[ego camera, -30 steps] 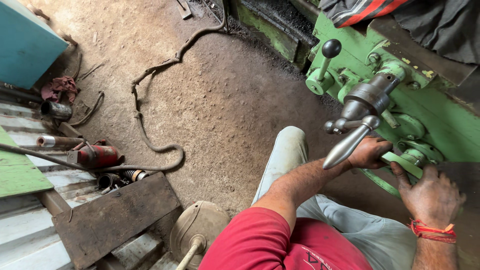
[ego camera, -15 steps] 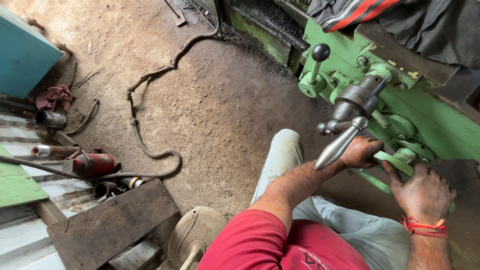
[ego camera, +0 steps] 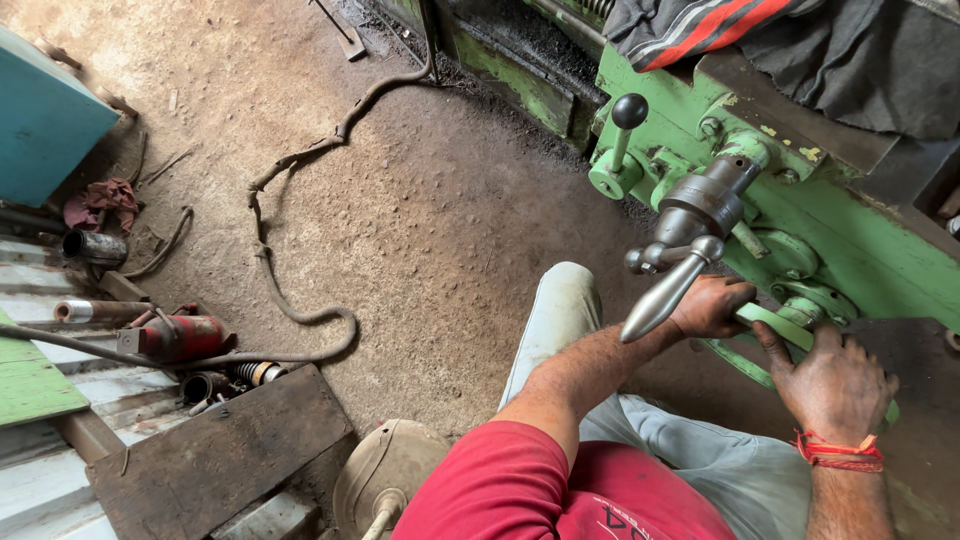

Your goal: The person operates a green metal lathe by turning a handwheel with both hands to move the carriage. The person remains seated and continues adjusting the wheel throughout the clip.

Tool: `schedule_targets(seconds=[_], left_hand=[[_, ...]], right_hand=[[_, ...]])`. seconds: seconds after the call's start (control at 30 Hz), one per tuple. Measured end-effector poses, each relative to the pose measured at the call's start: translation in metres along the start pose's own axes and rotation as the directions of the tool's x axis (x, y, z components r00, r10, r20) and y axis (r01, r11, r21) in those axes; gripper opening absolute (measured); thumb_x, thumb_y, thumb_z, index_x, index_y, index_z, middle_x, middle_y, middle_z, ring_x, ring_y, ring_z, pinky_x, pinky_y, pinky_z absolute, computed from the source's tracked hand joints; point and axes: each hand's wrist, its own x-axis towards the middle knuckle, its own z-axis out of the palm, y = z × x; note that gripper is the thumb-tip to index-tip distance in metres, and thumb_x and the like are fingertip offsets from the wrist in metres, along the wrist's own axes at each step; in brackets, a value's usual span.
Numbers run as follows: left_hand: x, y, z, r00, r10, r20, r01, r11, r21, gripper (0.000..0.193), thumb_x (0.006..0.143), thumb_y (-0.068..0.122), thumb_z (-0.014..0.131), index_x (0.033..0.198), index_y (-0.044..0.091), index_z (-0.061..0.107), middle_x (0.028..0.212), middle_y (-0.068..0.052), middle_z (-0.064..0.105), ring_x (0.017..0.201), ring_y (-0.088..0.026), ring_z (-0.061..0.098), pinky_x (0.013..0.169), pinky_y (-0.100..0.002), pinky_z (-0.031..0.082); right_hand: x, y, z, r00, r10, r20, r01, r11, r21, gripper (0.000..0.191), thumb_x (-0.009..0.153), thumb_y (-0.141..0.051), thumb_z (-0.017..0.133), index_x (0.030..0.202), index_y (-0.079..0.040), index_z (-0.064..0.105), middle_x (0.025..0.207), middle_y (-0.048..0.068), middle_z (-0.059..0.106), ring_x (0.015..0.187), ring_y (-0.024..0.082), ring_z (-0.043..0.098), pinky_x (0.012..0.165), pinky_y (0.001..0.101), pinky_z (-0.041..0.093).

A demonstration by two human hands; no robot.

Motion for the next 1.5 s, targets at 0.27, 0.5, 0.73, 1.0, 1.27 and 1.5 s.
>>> schedule_targets(seconds=[0.27, 0.5, 0.73, 1.0, 1.27, 1.5], left_hand=[[-0.003, -0.004, 0.002, 1.0, -0.008, 0.006, 0.008, 1.0, 0.0, 0.035, 0.068, 0.025, 0.083, 0.091, 0.01, 0.062, 0.085, -0.009, 0.066, 0.083, -0.032, 0.07, 0.076, -0.045, 0.056], [-0.004, -0.007, 0.001, 1.0, 0.011, 0.026, -0.011, 1.0, 0.004, 0.038, 0.063, 0.021, 0.082, 0.094, 0.009, 0.062, 0.089, -0.011, 0.067, 0.087, -0.034, 0.07, 0.078, -0.045, 0.056], [-0.005, -0.006, -0.001, 1.0, 0.004, 0.02, -0.004, 1.0, -0.001, 0.038, 0.067, 0.021, 0.081, 0.097, 0.008, 0.062, 0.092, -0.01, 0.066, 0.088, -0.032, 0.071, 0.079, -0.043, 0.057], [-0.006, -0.006, -0.001, 1.0, -0.002, 0.013, 0.002, 1.0, -0.002, 0.039, 0.066, 0.021, 0.08, 0.099, 0.008, 0.063, 0.093, -0.01, 0.067, 0.087, -0.032, 0.071, 0.079, -0.043, 0.058], [-0.007, -0.009, 0.0, 1.0, -0.003, 0.02, 0.003, 1.0, 0.006, 0.039, 0.069, 0.023, 0.08, 0.101, 0.009, 0.063, 0.094, -0.01, 0.067, 0.089, -0.033, 0.07, 0.08, -0.044, 0.057], [-0.011, -0.014, -0.002, 0.999, 0.016, 0.038, -0.017, 1.0, 0.014, 0.036, 0.071, 0.027, 0.079, 0.097, 0.01, 0.061, 0.093, -0.009, 0.065, 0.087, -0.032, 0.069, 0.076, -0.044, 0.056]], right_hand=[[-0.002, -0.001, 0.004, 0.999, -0.007, -0.046, 0.006, 0.999, -0.035, 0.08, 0.1, -0.088, 0.054, 0.105, -0.01, 0.072, 0.083, 0.016, 0.072, 0.079, 0.036, 0.072, 0.073, 0.0536, 0.053], [-0.002, -0.003, 0.004, 0.999, -0.011, -0.045, 0.009, 0.998, -0.06, 0.079, 0.097, -0.085, 0.051, 0.101, -0.009, 0.072, 0.083, 0.015, 0.072, 0.079, 0.034, 0.072, 0.074, 0.0526, 0.053], [-0.001, -0.006, 0.0, 1.0, 0.009, -0.017, -0.01, 0.999, -0.049, 0.079, 0.097, -0.085, 0.051, 0.099, -0.009, 0.072, 0.082, 0.015, 0.073, 0.078, 0.034, 0.073, 0.073, 0.0512, 0.053], [-0.001, -0.008, -0.001, 0.999, 0.002, -0.04, -0.004, 0.999, -0.042, 0.078, 0.097, -0.085, 0.051, 0.101, -0.011, 0.073, 0.082, 0.014, 0.072, 0.077, 0.034, 0.072, 0.072, 0.0513, 0.052], [0.001, -0.013, -0.007, 1.0, 0.012, -0.014, -0.013, 0.999, -0.05, 0.077, 0.097, -0.085, 0.049, 0.101, -0.011, 0.073, 0.084, 0.015, 0.073, 0.079, 0.035, 0.072, 0.076, 0.0532, 0.051], [0.002, -0.021, -0.018, 0.999, 0.037, -0.004, -0.037, 0.999, -0.022, 0.077, 0.095, -0.085, 0.054, 0.106, -0.012, 0.074, 0.086, 0.017, 0.074, 0.084, 0.038, 0.072, 0.08, 0.0599, 0.051]])
